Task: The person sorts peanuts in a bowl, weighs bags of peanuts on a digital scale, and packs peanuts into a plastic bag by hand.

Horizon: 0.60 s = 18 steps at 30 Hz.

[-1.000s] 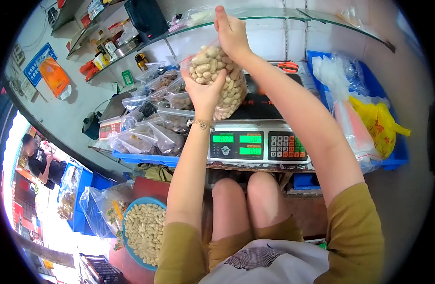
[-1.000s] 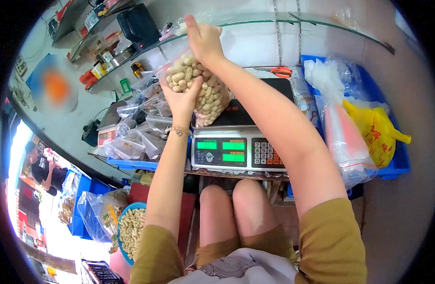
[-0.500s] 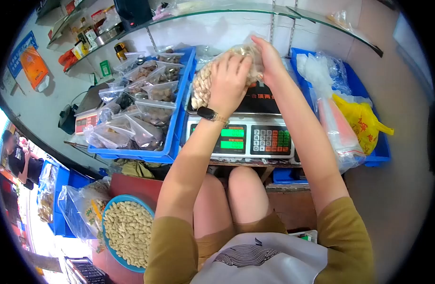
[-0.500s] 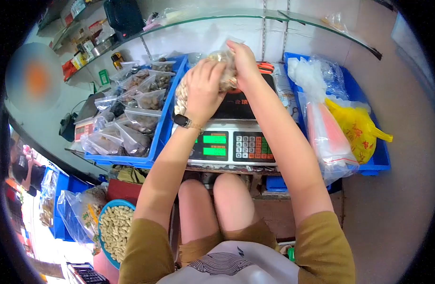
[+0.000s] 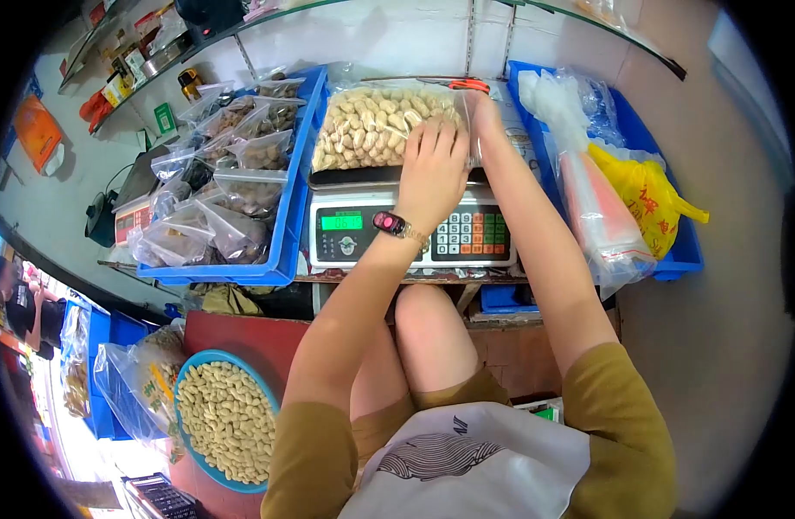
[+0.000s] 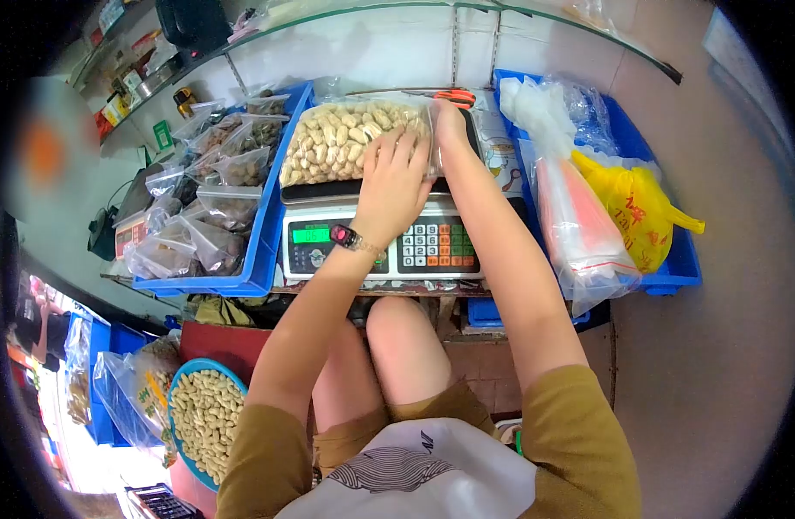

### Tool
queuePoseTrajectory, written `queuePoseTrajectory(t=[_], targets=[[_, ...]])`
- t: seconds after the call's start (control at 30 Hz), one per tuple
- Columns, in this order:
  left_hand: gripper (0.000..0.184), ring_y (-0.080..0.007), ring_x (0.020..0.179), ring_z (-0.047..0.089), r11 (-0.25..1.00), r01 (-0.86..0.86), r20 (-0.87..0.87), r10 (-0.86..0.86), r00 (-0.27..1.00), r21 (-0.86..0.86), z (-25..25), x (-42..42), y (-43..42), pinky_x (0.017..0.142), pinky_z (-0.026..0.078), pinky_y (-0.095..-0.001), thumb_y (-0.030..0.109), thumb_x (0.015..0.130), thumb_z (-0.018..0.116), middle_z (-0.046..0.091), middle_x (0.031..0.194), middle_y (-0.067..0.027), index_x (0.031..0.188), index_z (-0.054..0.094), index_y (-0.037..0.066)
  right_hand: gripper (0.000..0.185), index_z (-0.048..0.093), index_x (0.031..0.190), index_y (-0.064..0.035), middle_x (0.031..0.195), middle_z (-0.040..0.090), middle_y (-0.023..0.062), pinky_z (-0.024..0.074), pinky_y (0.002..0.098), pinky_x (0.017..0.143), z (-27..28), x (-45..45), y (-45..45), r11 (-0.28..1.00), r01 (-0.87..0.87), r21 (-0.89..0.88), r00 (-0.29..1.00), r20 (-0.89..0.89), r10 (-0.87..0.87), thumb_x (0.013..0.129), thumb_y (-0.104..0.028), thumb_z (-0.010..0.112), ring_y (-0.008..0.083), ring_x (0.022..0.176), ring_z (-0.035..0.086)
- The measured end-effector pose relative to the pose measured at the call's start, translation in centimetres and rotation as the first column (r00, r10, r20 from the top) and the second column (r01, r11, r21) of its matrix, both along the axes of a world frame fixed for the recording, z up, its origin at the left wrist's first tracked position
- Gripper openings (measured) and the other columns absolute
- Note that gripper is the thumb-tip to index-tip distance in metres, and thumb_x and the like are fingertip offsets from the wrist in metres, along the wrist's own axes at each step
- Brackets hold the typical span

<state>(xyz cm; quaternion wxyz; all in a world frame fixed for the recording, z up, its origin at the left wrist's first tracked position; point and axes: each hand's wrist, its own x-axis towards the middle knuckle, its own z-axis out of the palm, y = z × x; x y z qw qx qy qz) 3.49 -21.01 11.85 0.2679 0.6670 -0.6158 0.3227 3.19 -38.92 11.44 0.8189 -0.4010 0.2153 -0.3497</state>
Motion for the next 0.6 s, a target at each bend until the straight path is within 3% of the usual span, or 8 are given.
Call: queuePoseTrajectory(t=[0.03,0.13,0.2,0.33,0.4,0.53,0.57,0.6], targets=[[0.049,-0.0297,0.127,0.040,0.998,-0.049,0.039,0.047,0.998,0.033,-0.4,-0.2,0.1,0.107,0.027,-0.0451,0.017,0.077,0.064,0.051,0.123,-0.0126,0.123,0.051,0.004,0.030,0.061,0.104,0.0015,0.101,0.064,0.0151,0.0448,0.0389,0.090,1.2,-1.3,1.9,1.000,0.001,0.006,0.997,0.077,-0.001,0.090,-0.022,0.047,0.0277,0.093,0.060],[0.050,-0.0300,0.131,0.037,0.998,-0.067,0.053,0.067,0.996,0.007,-1.3,-0.5,0.4,0.108,0.026,-0.0451,0.017,0.078,0.063,0.049,0.128,-0.0118,0.125,0.051,0.005,0.028,0.060,0.100,0.0027,0.094,0.063,0.0144,0.0495,0.0398,0.075,0.8,-1.9,2.7,0.977,0.215,-0.009,0.976,0.022,-0.215,0.090,-0.019,0.046,0.0263,0.081,0.062],[0.050,-0.0300,0.133,0.035,0.997,-0.079,0.017,0.079,0.997,-0.022,-1.8,-1.0,0.7,0.108,0.025,-0.0461,0.016,0.079,0.062,0.048,0.132,-0.0117,0.127,0.050,0.005,0.020,0.065,0.090,0.0025,0.087,0.064,0.0123,0.0501,0.0354,0.070,-1.0,-1.9,0.7,0.980,0.197,-0.031,0.980,0.032,-0.196,0.085,-0.013,0.054,0.0231,0.077,0.062],[0.052,-0.0303,0.135,0.033,0.994,-0.100,-0.113,0.093,0.989,-0.052,-2.6,-3.5,1.4,0.108,0.023,-0.0487,0.014,0.079,0.060,0.045,0.136,-0.0118,0.129,0.049,0.006,0.016,0.064,0.088,0.0020,0.082,0.062,0.0097,0.0500,0.0342,0.066,-1.7,-2.3,-0.1,0.985,0.170,0.003,0.984,0.049,-0.170,0.084,-0.012,0.057,0.0203,0.072,0.061],[0.053,-0.0312,0.132,0.034,0.995,-0.040,-0.204,0.022,0.979,-0.086,-3.3,-4.8,2.1,0.106,0.023,-0.0485,0.011,0.078,0.061,0.044,0.136,-0.0117,0.129,0.049,0.007,0.015,0.063,0.088,0.0018,0.081,0.062,0.0090,0.0501,0.0345,0.067,-1.4,-2.9,0.5,0.984,0.179,0.004,0.979,0.102,-0.179,0.084,-0.012,0.058,0.0200,0.072,0.060],[0.048,-0.0295,0.122,0.041,0.977,0.056,-0.312,-0.120,0.943,-0.207,-5.2,-7.8,4.1,0.101,0.027,-0.0451,0.006,0.074,0.062,0.048,0.130,-0.0093,0.122,0.054,0.009,0.027,0.063,0.106,0.0054,0.098,0.066,0.0137,0.0491,0.0320,0.083,-2.1,-3.4,-0.8,0.975,0.209,-0.082,0.973,0.113,-0.199,0.089,-0.013,0.052,0.0219,0.092,0.063],[0.047,-0.0286,0.119,0.042,0.973,0.085,-0.335,-0.156,0.929,-0.217,-5.8,-8.7,4.8,0.100,0.027,-0.0447,0.005,0.074,0.063,0.050,0.128,-0.0084,0.120,0.056,0.009,0.034,0.058,0.116,0.0073,0.114,0.062,0.0171,0.0460,0.0319,0.092,-1.9,-3.6,-0.9,0.962,0.261,-0.076,0.965,0.025,-0.259,0.092,-0.013,0.048,0.0236,0.106,0.059],[0.045,-0.0278,0.116,0.044,0.967,0.115,-0.358,-0.192,0.914,-0.227,-6.3,-9.5,5.5,0.099,0.028,-0.0444,0.005,0.073,0.063,0.051,0.126,-0.0075,0.118,0.057,0.010,0.035,0.057,0.118,0.0076,0.116,0.061,0.0173,0.0458,0.0324,0.092,-1.6,-3.9,-0.7,0.965,0.249,-0.081,0.968,0.021,-0.248,0.092,-0.014,0.047,0.0241,0.107,0.059]])
